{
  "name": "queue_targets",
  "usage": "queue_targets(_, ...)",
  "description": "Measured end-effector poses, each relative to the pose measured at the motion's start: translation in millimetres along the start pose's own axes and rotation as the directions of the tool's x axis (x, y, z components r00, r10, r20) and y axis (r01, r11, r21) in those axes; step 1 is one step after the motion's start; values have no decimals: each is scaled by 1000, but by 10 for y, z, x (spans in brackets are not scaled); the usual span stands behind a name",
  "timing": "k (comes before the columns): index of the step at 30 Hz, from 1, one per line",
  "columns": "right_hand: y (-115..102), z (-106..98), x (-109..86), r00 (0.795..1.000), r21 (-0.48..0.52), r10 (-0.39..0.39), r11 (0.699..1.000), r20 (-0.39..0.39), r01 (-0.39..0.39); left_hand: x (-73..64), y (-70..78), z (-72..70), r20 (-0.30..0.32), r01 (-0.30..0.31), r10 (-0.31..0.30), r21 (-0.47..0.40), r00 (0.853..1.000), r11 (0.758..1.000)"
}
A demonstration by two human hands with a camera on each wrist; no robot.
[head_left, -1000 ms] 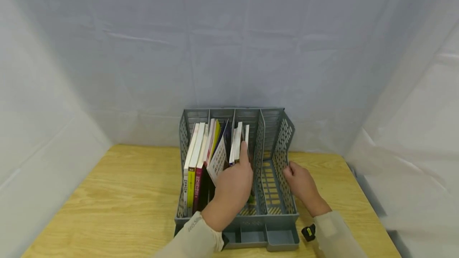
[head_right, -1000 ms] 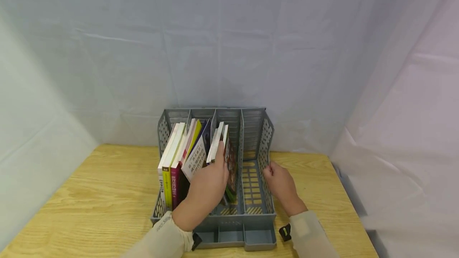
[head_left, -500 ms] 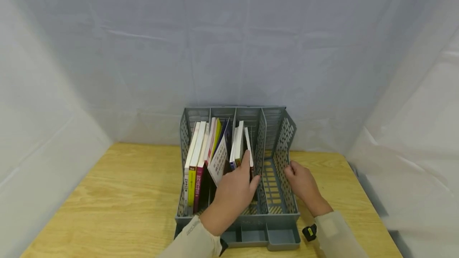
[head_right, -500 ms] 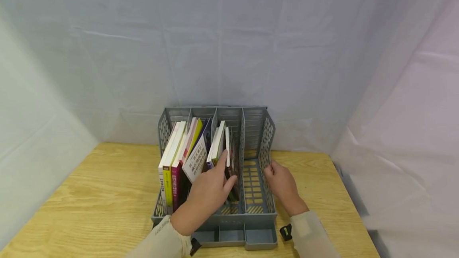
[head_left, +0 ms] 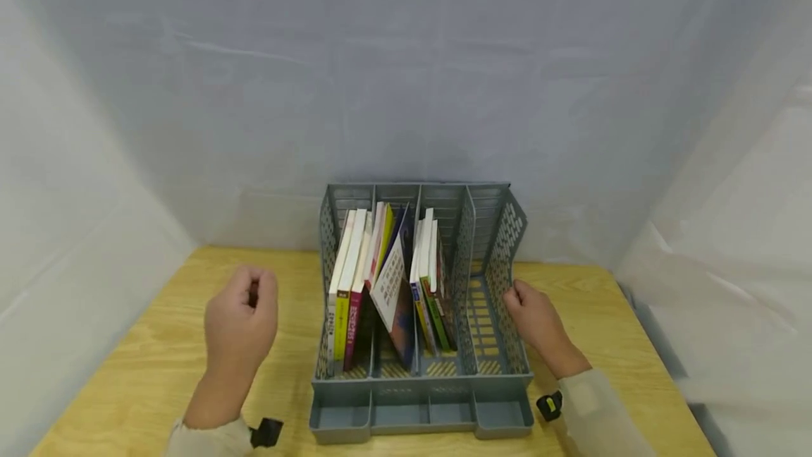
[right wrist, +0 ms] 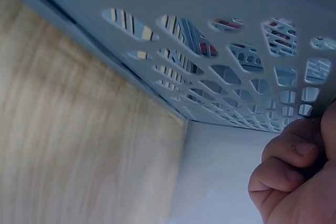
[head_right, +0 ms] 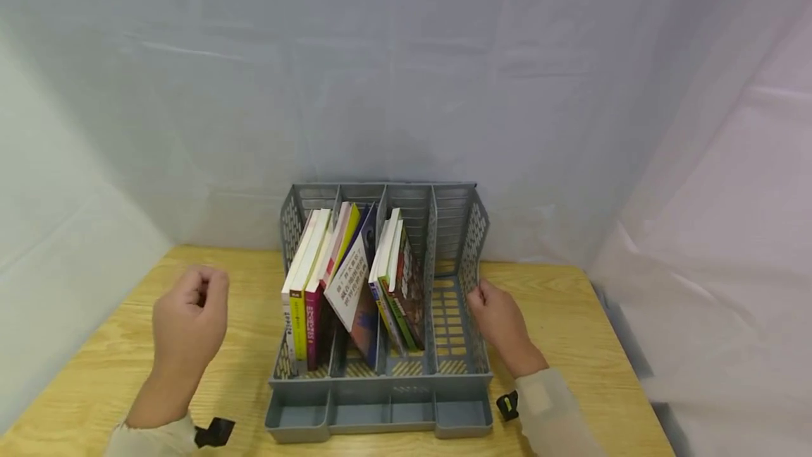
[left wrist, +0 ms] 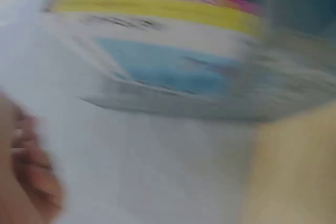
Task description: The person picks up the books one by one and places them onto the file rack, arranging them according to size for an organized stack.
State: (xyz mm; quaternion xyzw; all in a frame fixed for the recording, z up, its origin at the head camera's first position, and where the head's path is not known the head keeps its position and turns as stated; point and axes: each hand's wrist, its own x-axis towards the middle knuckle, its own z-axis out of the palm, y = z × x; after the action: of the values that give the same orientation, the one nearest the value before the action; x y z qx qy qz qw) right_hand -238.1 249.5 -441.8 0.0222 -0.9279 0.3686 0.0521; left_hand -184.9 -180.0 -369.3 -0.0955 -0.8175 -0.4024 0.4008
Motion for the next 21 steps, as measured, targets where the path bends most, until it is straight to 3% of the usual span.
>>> queue_targets(1,8,-17,-14,1000,-5,4,1000,0,-4,-71,-66,0,130,91,-100,75,986,993)
queue_targets(2,18,-33,-26,1000,-6,7,1000,-3,-7,-148,-117,20,261,159,-194,150,946,976)
queue_targets(4,31,-63,-46,1000,-6,13,1000,-8,-13,-289,-180,95,467,242,-340,258,816,935)
queue_targets(6,42,-79,-54,1000,-2,14,1000,-4,-14,-399,-211,186,590,278,-410,305,695,911)
queue_targets(7,44,-85,-53,1000,2,12,1000,-1,-12,-443,-218,229,623,288,-429,319,654,903)
queue_targets(8,48,-86,-50,1000,4,11,1000,2,-11,-478,-225,269,642,292,-436,324,631,900)
queue_targets(9,50,-85,-49,1000,2,11,1000,4,-11,-502,-228,301,652,293,-439,327,618,898)
queue_targets(11,53,-69,-41,1000,-2,10,1000,0,-10,-525,-225,337,660,290,-438,328,610,899)
queue_targets(14,71,-46,-36,1000,-13,17,1000,-21,-17,-515,-225,365,656,281,-434,332,618,901)
queue_targets(17,95,-49,-34,999,-24,14,1000,-38,-15,-501,-232,378,657,272,-437,343,614,899)
queue_targets(21,104,-79,-19,999,-48,1,999,-53,-4,-492,-262,414,648,264,-430,342,629,902)
